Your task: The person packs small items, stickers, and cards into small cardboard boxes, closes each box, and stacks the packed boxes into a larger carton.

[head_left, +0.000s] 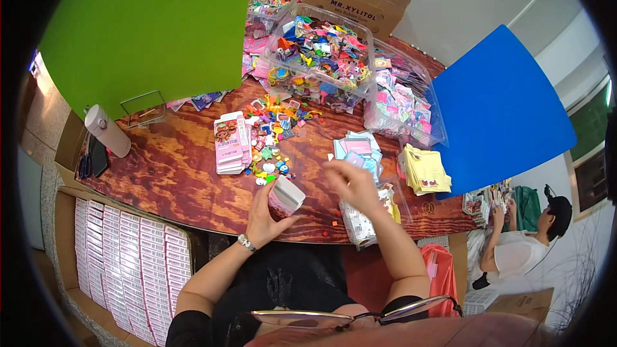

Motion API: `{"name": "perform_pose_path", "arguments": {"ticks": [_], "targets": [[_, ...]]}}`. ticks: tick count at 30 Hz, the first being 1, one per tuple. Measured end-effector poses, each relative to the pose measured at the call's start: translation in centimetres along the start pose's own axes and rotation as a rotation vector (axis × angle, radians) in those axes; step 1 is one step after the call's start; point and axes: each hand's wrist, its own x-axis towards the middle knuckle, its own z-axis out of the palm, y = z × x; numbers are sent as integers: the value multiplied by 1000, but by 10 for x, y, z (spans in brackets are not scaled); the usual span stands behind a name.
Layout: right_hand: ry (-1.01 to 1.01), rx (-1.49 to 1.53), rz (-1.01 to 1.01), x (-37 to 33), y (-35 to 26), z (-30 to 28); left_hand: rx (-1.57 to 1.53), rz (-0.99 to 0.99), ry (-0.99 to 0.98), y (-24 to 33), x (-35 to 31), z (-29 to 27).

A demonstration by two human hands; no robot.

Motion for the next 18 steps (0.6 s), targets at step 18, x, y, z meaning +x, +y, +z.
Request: {"name": "perform_pose_path", "arguments": {"ticks": [18], "targets": [[-378,-151,11,77,63,97,64,64,82,-3,-10,-25]]}}
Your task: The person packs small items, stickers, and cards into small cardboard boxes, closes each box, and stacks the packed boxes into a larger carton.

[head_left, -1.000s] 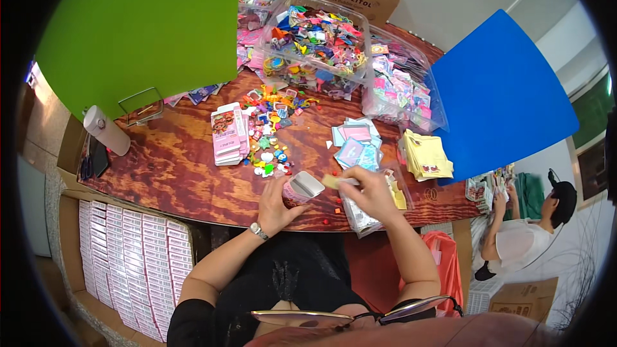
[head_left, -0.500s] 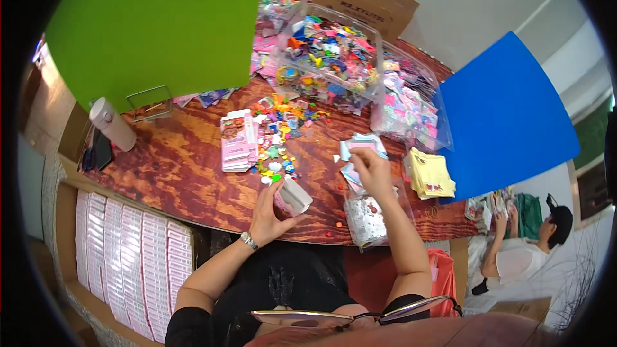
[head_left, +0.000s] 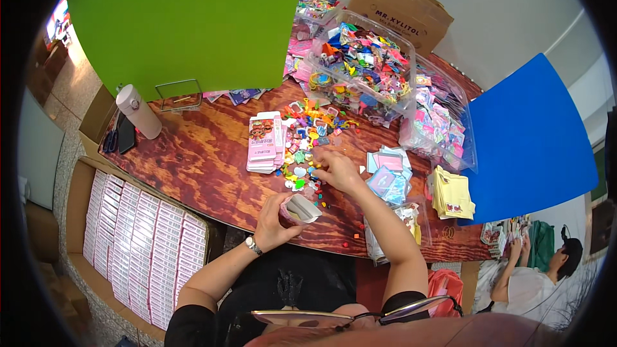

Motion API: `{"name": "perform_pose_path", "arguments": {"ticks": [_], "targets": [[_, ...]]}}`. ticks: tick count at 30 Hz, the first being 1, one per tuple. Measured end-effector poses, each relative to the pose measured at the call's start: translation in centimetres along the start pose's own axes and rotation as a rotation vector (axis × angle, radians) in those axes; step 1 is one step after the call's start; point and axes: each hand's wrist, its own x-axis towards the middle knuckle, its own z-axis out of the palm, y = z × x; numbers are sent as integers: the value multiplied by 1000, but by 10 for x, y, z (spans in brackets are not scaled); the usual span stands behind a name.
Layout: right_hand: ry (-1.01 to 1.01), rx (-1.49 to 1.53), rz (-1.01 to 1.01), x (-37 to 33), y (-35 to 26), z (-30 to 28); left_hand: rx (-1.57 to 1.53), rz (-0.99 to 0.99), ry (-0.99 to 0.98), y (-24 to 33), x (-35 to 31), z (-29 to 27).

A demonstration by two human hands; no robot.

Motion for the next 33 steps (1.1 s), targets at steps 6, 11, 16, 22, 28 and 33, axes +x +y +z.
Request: {"name": "perform_pose_path", "arguments": {"ticks": [6,11,16,22,28,33], "targets": [[-226,-130,261,14,-15,13,65,-17,20,-8,-5,-9],[-171,-61,34,25,7,18,38,-72,38,-11,-9,-14],[-129,41,79,48,-12,19,-14,-171,83,-12,-9,-19],[-110,-242,-31,52,-6,25,13,-153,115,-16,-3,-19],[-70,-159,-13,48,-9,26,18,-217,129,-21,-1,-16],[9,-214,-41,35,-3,2,63,-219,139,-21,4,-17]]}}
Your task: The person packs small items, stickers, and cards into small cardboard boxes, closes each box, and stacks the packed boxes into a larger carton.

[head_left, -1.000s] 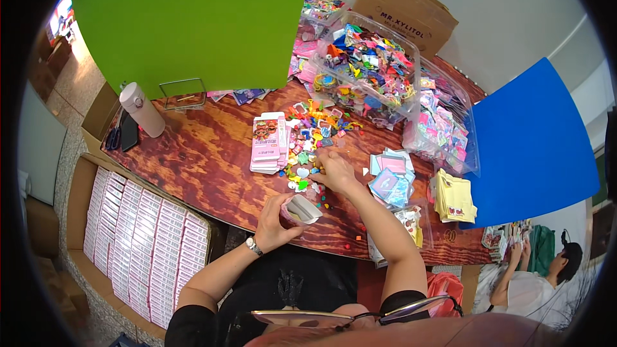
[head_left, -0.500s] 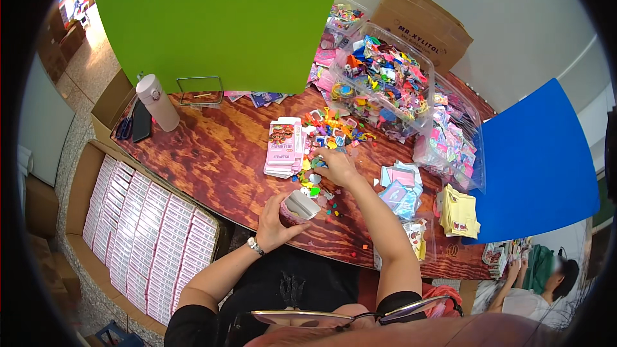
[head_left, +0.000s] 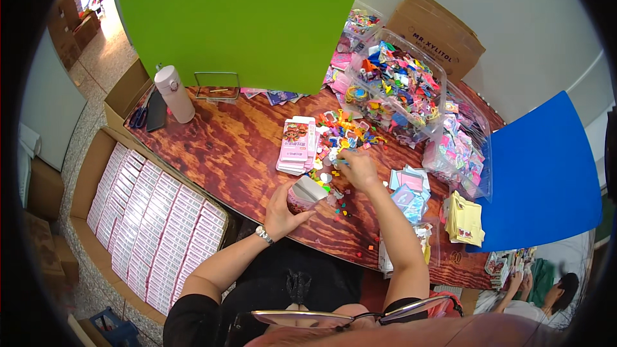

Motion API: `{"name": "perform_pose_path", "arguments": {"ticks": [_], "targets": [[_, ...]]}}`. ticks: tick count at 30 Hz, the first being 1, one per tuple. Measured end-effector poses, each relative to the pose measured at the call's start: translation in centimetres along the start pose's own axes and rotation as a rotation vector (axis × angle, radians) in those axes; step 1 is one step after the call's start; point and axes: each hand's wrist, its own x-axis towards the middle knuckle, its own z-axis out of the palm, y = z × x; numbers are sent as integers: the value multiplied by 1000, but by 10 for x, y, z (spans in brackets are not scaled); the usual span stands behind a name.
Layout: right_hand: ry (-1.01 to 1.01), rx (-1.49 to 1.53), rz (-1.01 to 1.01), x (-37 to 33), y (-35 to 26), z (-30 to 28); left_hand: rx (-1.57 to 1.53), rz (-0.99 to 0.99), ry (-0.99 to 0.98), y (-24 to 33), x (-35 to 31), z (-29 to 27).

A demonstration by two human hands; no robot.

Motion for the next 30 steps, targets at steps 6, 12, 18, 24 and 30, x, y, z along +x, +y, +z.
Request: {"name": "perform_pose_path", "arguments": {"ticks": [6,12,18,24,30], "targets": [[68,493,58,-28,-60,-59,113,19,27,5,4,5],[296,204,-489,-48,-94,-49,112,27,-17,18,11,18],[411,314,-313,-81,-82,-62,20,37,-30,26,9,15],[502,332,-306,-112,-81,-36,-88,72,-33,23,6,27],[491,272,-307,-121,-79,-12,-12,223,-53,22,1,30]]}}
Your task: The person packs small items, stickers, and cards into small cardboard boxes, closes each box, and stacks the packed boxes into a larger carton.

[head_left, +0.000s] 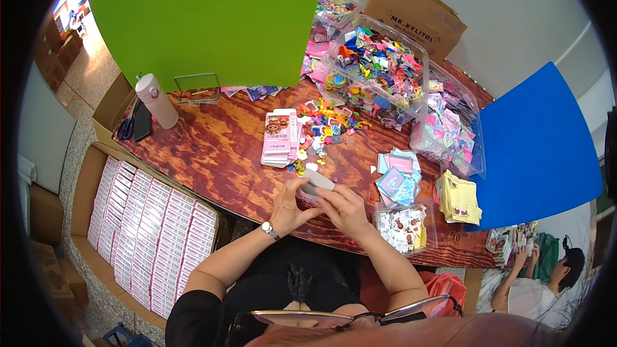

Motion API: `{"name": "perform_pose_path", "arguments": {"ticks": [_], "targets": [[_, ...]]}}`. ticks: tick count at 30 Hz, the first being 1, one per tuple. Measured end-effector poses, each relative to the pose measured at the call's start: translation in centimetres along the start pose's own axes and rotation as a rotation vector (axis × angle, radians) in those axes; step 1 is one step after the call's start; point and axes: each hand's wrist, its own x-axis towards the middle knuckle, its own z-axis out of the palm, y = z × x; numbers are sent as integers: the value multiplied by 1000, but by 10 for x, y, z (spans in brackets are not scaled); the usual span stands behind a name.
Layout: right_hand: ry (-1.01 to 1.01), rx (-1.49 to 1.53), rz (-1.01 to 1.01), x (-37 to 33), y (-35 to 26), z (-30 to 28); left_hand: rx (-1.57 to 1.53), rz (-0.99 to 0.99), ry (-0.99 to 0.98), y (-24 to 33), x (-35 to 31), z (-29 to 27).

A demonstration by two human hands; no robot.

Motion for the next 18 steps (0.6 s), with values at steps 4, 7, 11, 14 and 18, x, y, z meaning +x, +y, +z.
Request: {"name": "perform_pose_path", "arguments": {"ticks": [4,7,11,14,18], "targets": [[-96,191,139,-1,-6,-5,2,42,-13,-6,-8,2],[-68,293,342,-1,-15,-4,16,167,38,-8,-5,-1],[48,469,372,3,-34,-4,-23,405,131,-16,-3,-9],[-59,251,124,10,-39,-15,-37,416,134,-13,-4,-13],[-37,308,125,14,-42,-13,-76,422,147,-12,-5,-13]]}}
